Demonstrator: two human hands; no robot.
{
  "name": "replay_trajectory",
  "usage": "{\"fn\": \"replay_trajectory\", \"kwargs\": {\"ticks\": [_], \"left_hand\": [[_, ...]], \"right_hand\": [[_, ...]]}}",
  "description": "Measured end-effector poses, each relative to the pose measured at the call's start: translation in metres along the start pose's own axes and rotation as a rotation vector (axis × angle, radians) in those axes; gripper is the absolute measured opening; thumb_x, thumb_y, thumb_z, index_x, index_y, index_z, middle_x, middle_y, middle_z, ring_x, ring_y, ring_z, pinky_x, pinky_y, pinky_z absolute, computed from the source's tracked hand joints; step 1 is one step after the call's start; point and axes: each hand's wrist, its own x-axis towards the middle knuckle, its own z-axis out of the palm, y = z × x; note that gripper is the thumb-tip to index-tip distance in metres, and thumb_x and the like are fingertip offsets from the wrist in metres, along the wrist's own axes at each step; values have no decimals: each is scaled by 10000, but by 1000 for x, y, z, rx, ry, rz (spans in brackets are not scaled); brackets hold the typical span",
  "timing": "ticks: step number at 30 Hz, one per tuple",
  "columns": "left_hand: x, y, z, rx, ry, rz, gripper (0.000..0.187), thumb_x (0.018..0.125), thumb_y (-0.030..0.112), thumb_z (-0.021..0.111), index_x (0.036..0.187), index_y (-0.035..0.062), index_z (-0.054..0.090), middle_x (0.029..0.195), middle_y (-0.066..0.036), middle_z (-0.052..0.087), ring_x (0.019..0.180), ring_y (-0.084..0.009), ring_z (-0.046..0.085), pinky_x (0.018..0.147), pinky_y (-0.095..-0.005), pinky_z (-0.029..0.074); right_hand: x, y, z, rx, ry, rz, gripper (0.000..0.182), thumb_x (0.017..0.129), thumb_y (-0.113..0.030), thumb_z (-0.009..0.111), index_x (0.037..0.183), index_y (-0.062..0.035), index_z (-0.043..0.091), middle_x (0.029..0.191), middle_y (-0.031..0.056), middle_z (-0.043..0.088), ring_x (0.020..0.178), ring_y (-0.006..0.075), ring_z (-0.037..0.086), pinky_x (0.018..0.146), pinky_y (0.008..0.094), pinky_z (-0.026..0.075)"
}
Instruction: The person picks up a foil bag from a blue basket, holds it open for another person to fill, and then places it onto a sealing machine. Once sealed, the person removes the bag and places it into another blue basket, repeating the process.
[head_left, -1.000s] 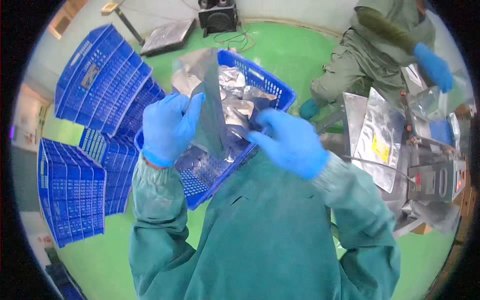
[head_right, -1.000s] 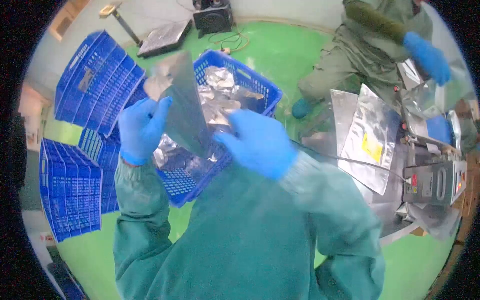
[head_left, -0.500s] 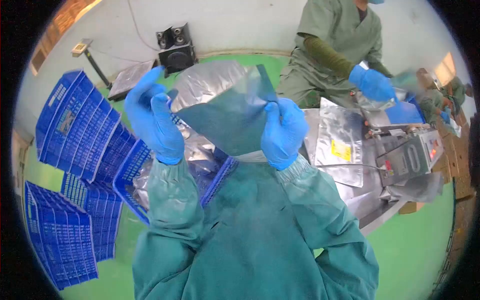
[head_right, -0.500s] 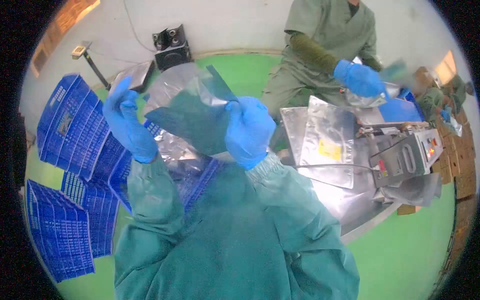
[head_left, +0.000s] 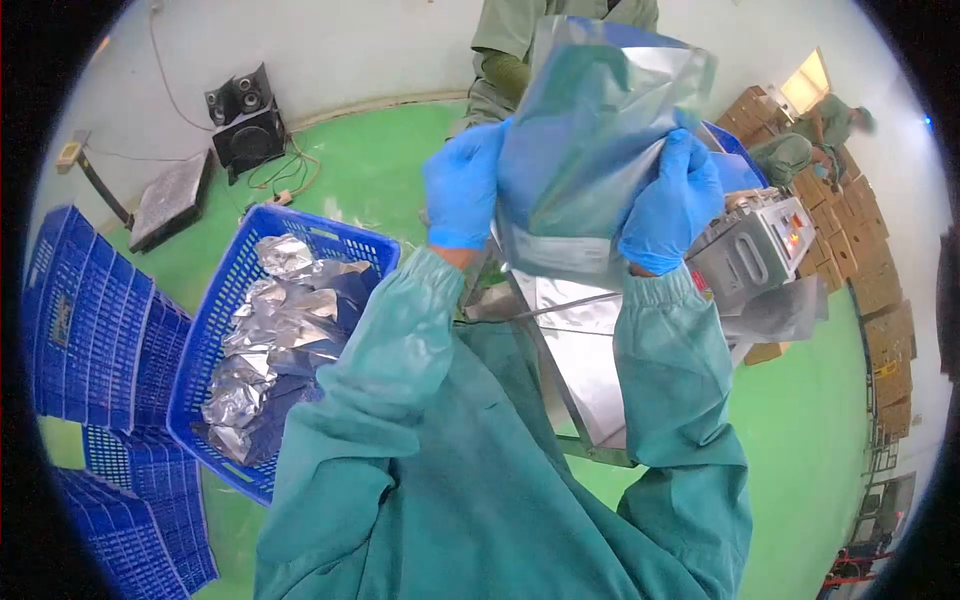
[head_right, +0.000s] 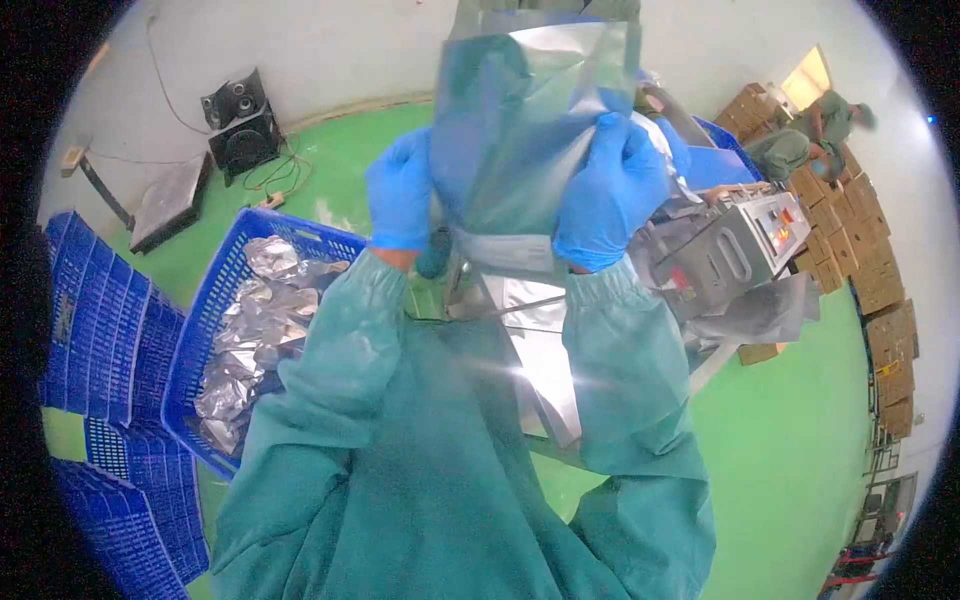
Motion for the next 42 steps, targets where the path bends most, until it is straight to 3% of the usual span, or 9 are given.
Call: {"fn": "replay_trajectory", "kwargs": {"ticks": [13, 16, 19, 24, 27, 32, 33, 35, 42], "left_hand": [[85, -64, 96, 143, 13, 341, 251, 864, 202, 518, 825, -26, 616, 737, -167, 605, 671, -260, 550, 650, -349, 439], [59, -138, 73, 213, -27, 170, 259, 843, 226, 536, 763, -5, 621, 715, -212, 579, 708, -354, 575, 654, -396, 443], [49, -155, 53, 313, -127, 126, 254, 859, 193, 492, 812, -21, 621, 766, -194, 603, 691, -292, 587, 656, -366, 448], [63, -139, 12, 121, -36, 175, 311, 876, 270, 507, 752, 14, 633, 747, -169, 621, 717, -309, 601, 670, -381, 459], [25, -103, -74, 373, 3, 155, 302, 881, 258, 498, 787, 2, 627, 776, -148, 630, 736, -279, 608, 701, -372, 473], [-102, -63, -279, 1113, 207, -386, 305, 837, 330, 526, 931, 58, 628, 970, -166, 623, 903, -349, 589, 777, -421, 459], [-140, -90, -340, 1193, 272, -268, 309, 843, 308, 510, 1010, 67, 609, 1050, -160, 615, 945, -342, 591, 816, -422, 459], [-190, -94, -404, 1594, 187, -712, 419, 831, 354, 512, 1141, 74, 542, 1062, -189, 606, 976, -342, 590, 835, -428, 462], [-202, -85, -386, 1530, 470, -1101, 788, 752, 651, 478, 1160, -22, 509, 1050, -231, 608, 985, -363, 593, 833, -429, 470]], "right_hand": [[1, 27, -93, -265, 66, 133, 192, 893, -127, 509, 943, 32, 604, 806, 52, 577, 735, 135, 510, 668, 281, 417], [-42, 81, -123, -497, -129, 230, 156, 887, -116, 510, 887, 23, 581, 785, 49, 559, 729, 118, 490, 653, 282, 410], [-56, 94, -136, -489, -143, 249, 148, 886, -118, 512, 882, 16, 575, 796, 65, 571, 722, 132, 501, 645, 292, 414], [-50, 96, -140, -285, -178, 189, 209, 905, -162, 536, 911, 28, 624, 821, 19, 595, 763, 103, 499, 680, 261, 416], [-46, 69, -128, -633, -246, 233, 248, 898, -186, 543, 980, 35, 622, 858, 96, 623, 782, 158, 548, 708, 282, 435], [-45, 56, -123, -484, -271, 294, 290, 893, -243, 575, 932, 37, 639, 841, 55, 618, 751, 116, 521, 695, 285, 421], [-40, 60, -130, -592, -286, 293, 292, 897, -242, 567, 923, 41, 635, 851, 53, 618, 760, 121, 518, 700, 286, 420], [-27, 71, -143, -761, -289, 272, 273, 905, -235, 552, 905, 27, 625, 865, 32, 605, 773, 124, 501, 707, 292, 409], [-28, 52, -132, -517, -317, 175, 367, 913, -254, 541, 1151, 26, 543, 1089, 77, 555, 981, 151, 508, 883, 293, 406]]}}
